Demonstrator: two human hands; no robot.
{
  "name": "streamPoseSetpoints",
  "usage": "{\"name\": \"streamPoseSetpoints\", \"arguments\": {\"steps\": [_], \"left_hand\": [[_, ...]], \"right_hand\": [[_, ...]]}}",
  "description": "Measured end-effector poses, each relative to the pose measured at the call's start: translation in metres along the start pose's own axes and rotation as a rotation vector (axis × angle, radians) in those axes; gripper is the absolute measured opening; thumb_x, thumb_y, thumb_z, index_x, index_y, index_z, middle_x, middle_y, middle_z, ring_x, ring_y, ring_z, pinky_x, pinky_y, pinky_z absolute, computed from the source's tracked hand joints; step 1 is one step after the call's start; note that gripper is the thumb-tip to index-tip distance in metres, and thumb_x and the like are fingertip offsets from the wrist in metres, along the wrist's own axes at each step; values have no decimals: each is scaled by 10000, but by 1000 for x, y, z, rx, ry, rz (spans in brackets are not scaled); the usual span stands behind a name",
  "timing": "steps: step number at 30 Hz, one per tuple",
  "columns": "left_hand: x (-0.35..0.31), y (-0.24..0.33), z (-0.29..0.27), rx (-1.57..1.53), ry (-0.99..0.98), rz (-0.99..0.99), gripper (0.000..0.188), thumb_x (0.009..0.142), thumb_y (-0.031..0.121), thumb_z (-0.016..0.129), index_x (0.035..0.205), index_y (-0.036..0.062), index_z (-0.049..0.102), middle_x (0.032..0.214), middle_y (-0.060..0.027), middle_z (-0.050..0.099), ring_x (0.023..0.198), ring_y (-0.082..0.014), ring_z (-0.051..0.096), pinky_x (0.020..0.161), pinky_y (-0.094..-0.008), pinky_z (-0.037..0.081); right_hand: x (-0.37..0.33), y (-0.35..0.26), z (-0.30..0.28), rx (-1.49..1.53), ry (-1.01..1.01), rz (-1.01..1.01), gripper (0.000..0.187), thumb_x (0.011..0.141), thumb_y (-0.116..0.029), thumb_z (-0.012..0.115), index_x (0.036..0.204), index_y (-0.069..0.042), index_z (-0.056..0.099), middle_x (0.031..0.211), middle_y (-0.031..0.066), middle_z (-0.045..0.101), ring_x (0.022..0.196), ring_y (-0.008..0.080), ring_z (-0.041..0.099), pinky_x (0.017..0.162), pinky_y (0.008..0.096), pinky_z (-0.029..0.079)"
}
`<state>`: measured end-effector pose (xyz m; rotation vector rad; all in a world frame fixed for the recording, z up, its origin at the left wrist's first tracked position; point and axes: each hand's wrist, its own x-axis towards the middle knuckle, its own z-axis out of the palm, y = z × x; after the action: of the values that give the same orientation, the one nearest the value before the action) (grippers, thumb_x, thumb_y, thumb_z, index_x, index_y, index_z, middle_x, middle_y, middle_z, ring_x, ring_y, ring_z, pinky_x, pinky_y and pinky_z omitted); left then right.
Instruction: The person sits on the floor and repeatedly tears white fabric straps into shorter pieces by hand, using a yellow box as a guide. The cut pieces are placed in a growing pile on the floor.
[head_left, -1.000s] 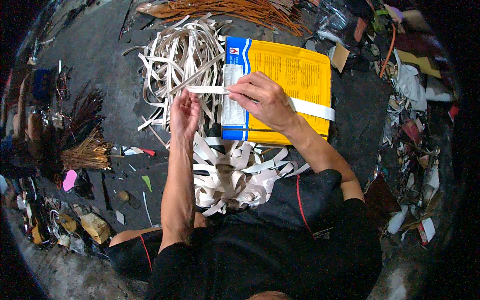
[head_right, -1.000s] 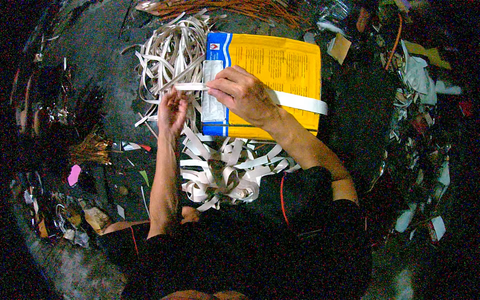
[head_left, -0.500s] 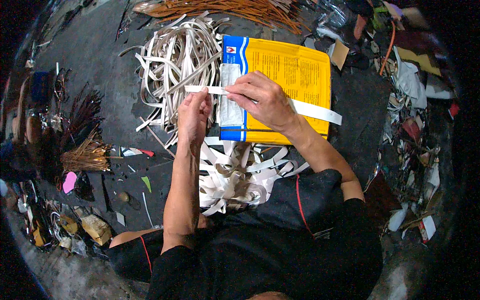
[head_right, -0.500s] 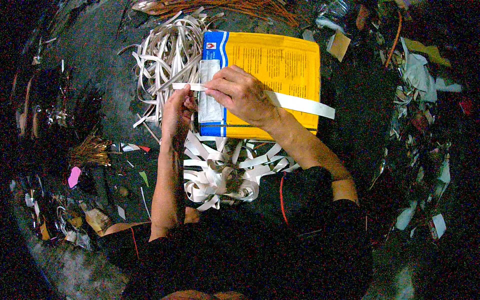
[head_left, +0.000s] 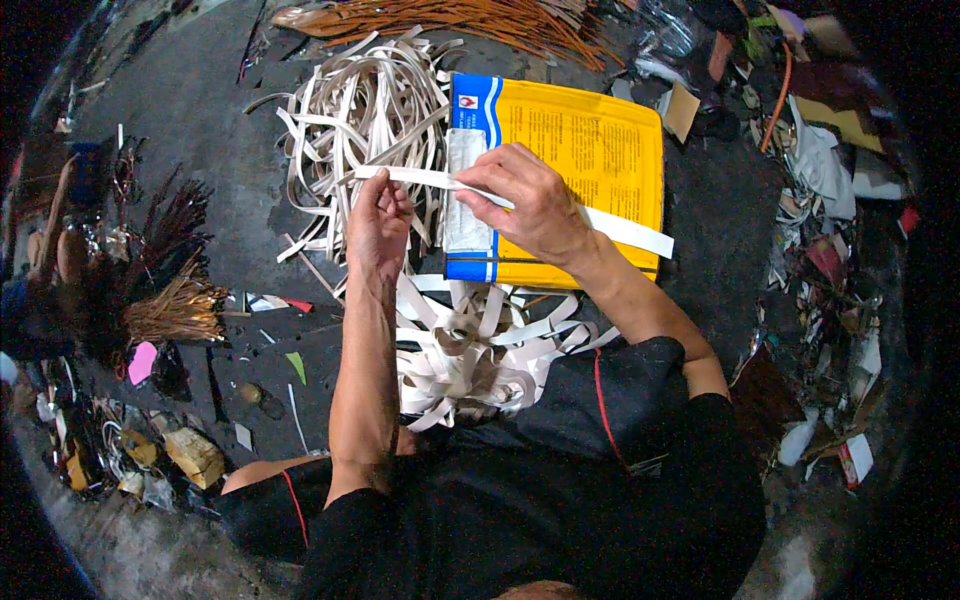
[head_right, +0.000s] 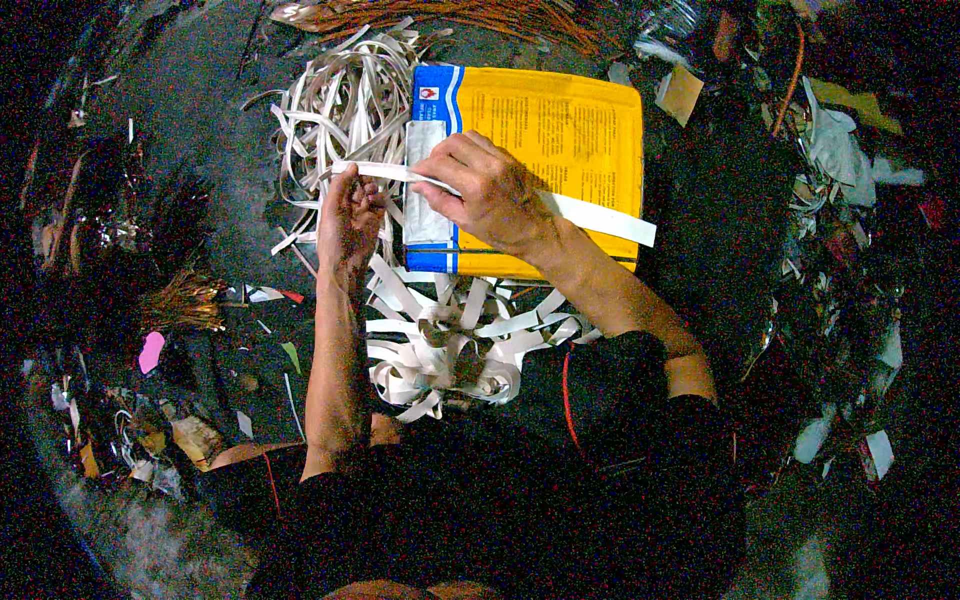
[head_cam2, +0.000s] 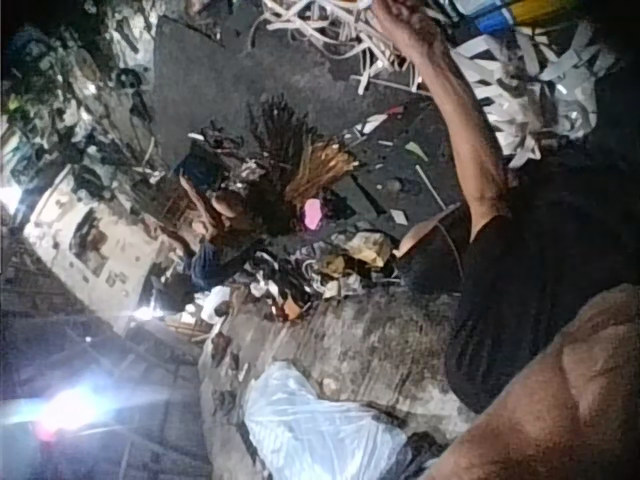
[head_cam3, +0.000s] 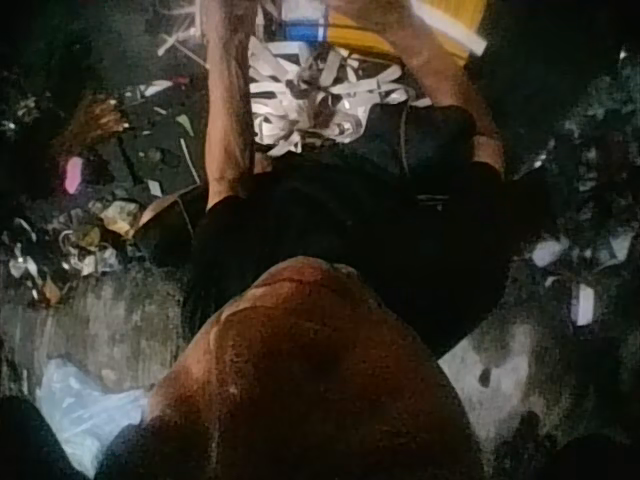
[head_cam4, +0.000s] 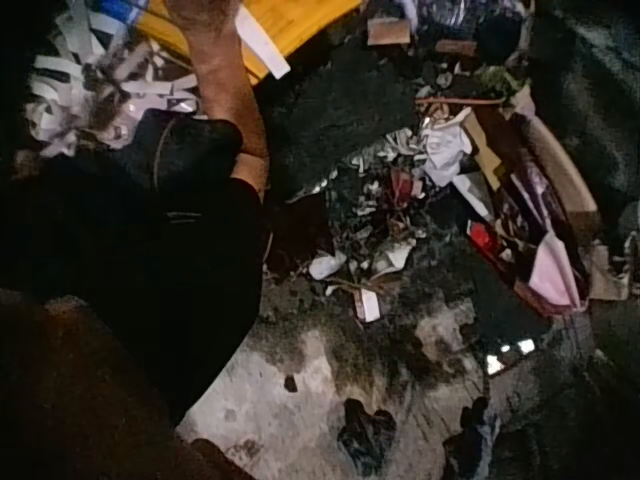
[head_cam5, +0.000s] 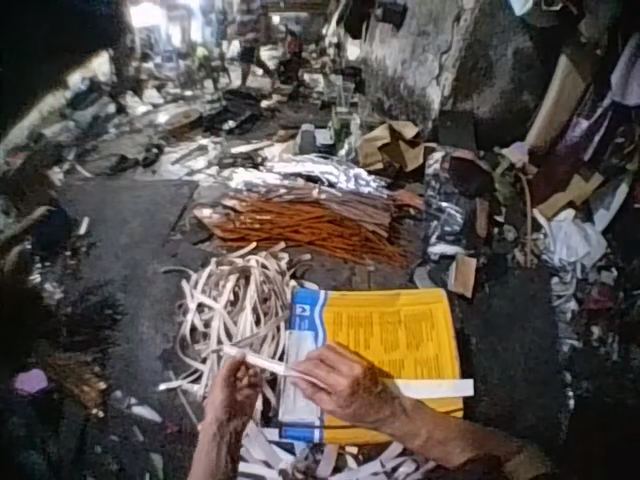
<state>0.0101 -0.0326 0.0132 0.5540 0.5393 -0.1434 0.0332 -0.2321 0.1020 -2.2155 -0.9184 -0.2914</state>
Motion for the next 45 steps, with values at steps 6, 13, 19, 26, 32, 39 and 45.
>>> {"name": "streamPoseSetpoints", "arguments": {"steps": [6, 13, 19, 26, 32, 39, 45], "left_hand": [[-34, -26, 35, 238, 2, 133, 219, 940, 274, 587, 860, 70, 583, 750, 1, 588, 642, -74, 487, 598, -197, 380], [-23, -14, 31, 117, -61, -1, 179, 916, 211, 628, 811, 78, 571, 702, 25, 539, 606, -48, 452, 542, -196, 351], [-50, -10, 66, 614, 94, 126, 207, 917, 252, 631, 837, 64, 599, 689, 52, 518, 595, -32, 383, 534, -204, 295], [-28, -13, 39, 400, 3, 32, 185, 906, 233, 647, 809, 87, 589, 694, 49, 532, 571, -22, 400, 521, -175, 293], [-13, -9, 19, 429, 5, 26, 179, 896, 218, 662, 819, 70, 596, 698, 37, 538, 575, -29, 414, 513, -175, 307], [18, 4, -26, 464, 63, 46, 183, 886, 215, 673, 796, 78, 590, 688, 20, 556, 551, -36, 427, 514, -180, 316], [-11, -8, 10, -107, 30, -16, 253, 938, 338, 580, 874, 94, 560, 755, 4, 565, 665, -88, 499, 578, -234, 391]], "right_hand": [[-1, -1, -15, 92, -57, 123, 128, 790, -82, 722, 902, -34, 682, 861, 97, 630, 825, 250, 621, 722, 343, 505], [6, -4, 1, 125, -43, 127, 122, 795, -80, 716, 897, -26, 673, 850, 98, 616, 797, 250, 612, 707, 335, 502], [3, -3, -4, 125, -30, 103, 123, 798, -76, 714, 906, -24, 685, 847, 98, 621, 796, 244, 611, 701, 337, 500], [-1, -6, -6, 97, -45, 137, 129, 794, -71, 715, 914, -24, 700, 839, 95, 627, 801, 240, 615, 700, 331, 503], [-4, 0, -4, 60, -35, 73, 146, 785, -65, 721, 925, -31, 703, 848, 82, 629, 805, 232, 616, 701, 331, 510], [-5, 0, 0, 18, -8, 34, 157, 764, -59, 730, 916, -34, 699, 836, 79, 629, 777, 233, 611, 685, 333, 509], [-4, 3, 3, 9, 55, 7, 136, 750, -54, 736, 879, -42, 693, 815, 79, 626, 754, 240, 606, 659, 339, 503]]}}
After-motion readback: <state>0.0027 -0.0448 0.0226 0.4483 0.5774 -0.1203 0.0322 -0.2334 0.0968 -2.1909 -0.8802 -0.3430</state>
